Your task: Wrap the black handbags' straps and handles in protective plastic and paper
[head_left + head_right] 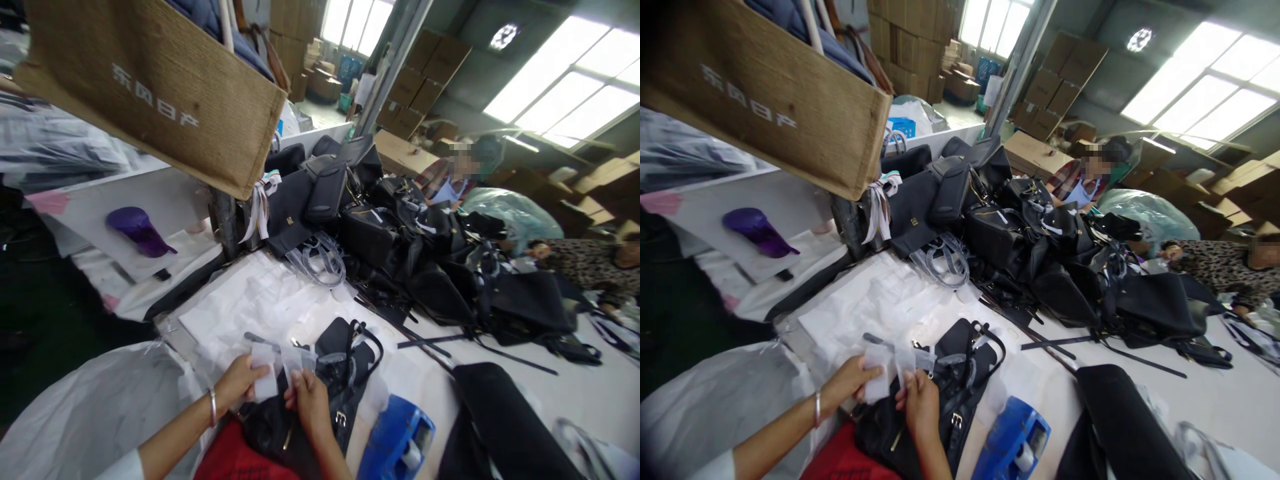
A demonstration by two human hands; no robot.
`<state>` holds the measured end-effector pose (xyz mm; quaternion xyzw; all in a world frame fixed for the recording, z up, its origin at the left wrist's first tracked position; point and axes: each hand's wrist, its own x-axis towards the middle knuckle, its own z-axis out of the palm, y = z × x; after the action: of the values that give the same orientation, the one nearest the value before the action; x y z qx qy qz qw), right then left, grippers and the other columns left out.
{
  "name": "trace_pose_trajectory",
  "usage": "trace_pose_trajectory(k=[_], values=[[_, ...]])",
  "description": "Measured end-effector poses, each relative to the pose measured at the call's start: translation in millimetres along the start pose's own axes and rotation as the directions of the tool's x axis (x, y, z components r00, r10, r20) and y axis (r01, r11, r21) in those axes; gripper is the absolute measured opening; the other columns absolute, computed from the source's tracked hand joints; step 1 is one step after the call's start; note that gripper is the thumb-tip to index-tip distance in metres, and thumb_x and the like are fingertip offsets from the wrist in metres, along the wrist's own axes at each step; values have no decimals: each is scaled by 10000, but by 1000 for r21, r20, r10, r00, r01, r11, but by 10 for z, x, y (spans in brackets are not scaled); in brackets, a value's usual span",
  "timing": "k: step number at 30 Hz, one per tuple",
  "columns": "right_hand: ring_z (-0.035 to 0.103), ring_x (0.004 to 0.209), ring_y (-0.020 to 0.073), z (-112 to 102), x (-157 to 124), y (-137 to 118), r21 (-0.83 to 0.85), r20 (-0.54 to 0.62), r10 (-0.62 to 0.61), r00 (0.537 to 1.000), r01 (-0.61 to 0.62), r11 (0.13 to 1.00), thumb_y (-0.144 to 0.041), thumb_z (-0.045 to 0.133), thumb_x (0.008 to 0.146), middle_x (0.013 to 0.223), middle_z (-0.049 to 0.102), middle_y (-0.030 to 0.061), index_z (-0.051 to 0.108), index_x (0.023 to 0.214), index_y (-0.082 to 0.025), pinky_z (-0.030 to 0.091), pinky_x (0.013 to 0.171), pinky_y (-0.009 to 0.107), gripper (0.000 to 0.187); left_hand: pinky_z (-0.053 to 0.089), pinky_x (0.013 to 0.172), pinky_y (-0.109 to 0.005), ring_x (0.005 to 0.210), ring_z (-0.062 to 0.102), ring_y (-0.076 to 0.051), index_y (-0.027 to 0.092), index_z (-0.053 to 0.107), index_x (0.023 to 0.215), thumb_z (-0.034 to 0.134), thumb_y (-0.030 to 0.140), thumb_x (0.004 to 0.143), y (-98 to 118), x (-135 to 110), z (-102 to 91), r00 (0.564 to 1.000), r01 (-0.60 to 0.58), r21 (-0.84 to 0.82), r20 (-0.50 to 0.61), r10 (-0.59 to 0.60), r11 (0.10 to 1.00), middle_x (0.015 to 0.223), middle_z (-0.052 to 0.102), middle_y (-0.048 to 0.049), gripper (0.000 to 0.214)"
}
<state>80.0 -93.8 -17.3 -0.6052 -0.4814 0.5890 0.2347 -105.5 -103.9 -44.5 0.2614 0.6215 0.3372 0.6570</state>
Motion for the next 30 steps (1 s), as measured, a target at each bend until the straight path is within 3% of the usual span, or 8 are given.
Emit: trace_pose_trajectory(k=[7, 11, 13, 15, 17, 20, 23, 30], values=[[518, 425, 122, -642, -94, 181, -61, -166, -51, 985, 42, 997, -536, 497, 829, 544, 580, -26, 491, 733, -206, 376, 432, 207, 343, 549, 631, -301, 716, 683, -210, 154, 524, 781, 573, 241, 763, 110, 248, -509, 868, -42, 12, -495, 43, 999, 709, 632, -47, 101], [549, 483, 132, -825, -343, 179, -195, -148, -116, 982, 86, 977, -459, 447, 888, 566, 589, -22, 511, 717, -206, 383, 488, 210, 312, 419, 1004, -481, 1227, 480, -342, 95, 492, 1101, 592, 263, 741, 246, 6, -394, 736, -70, 224, -646, 202, 972, 1193, 553, -201, 410], [578, 523, 138, -819, -484, 155, -302, -106, -152, 983, 114, 946, -410, 432, 910, 576, 609, -17, 525, 709, -207, 370, 517, 208, 301, 243, 1128, -490, 1358, 290, -345, 103, 512, 1155, 600, 289, 737, 352, -186, -173, 705, -147, 529, -536, 464, 836, 1330, 466, -195, 466], [605, 567, 146, -761, -618, 109, -427, -40, -211, 977, 174, 887, -369, 443, 912, 608, 641, -7, 546, 715, -207, 356, 537, 210, 275, 171, 1160, -454, 1375, 257, -309, 145, 574, 1135, 536, 335, 797, 483, -397, 144, 719, -292, 765, -220, 660, 573, 1325, 502, -144, 390], [635, 629, 161, -676, -737, 39, -527, 90, -304, 949, 304, 794, -336, 476, 894, 680, 682, 8, 582, 756, -210, 355, 555, 214, 215, 232, 1141, -409, 1322, 359, -264, 210, 582, 1172, 452, 386, 867, 598, -596, 500, 780, -439, 767, 66, 623, 468, 1288, 558, -86, 376], [664, 729, 195, -581, -876, -66, -577, 320, -435, 842, 537, 615, -282, 528, 846, 841, 729, 41, 640, 888, -208, 382, 587, 223, 141, 408, 991, -330, 1101, 563, -241, 261, 603, 1170, 407, 451, 900, 643, -815, 917, 853, -522, 650, 405, 329, 552, 1140, 657, -48, 384], [673, 769, 188, -609, -959, -83, -520, 404, -479, 779, 626, 581, -254, 506, 861, 914, 738, 11, 671, 923, -245, 406, 630, 218, 177, 481, 775, -276, 862, 634, -214, 252, 673, 988, 347, 505, 916, 504, -900, 1053, 849, -452, 587, 513, 123, 672, 885, 703, -32, 418], [640, 645, 121, -803, -940, 197, -385, 238, -409, 881, 473, 793, -329, 447, 922, 765, 721, -35, 663, 827, -247, 363, 568, 175, 249, 327, 433, -195, 480, 457, -97, 186, 577, 819, 495, 593, 818, 234, -834, 984, 859, -177, 481, 502, -104, 859, 641, 571, 14, 415]])
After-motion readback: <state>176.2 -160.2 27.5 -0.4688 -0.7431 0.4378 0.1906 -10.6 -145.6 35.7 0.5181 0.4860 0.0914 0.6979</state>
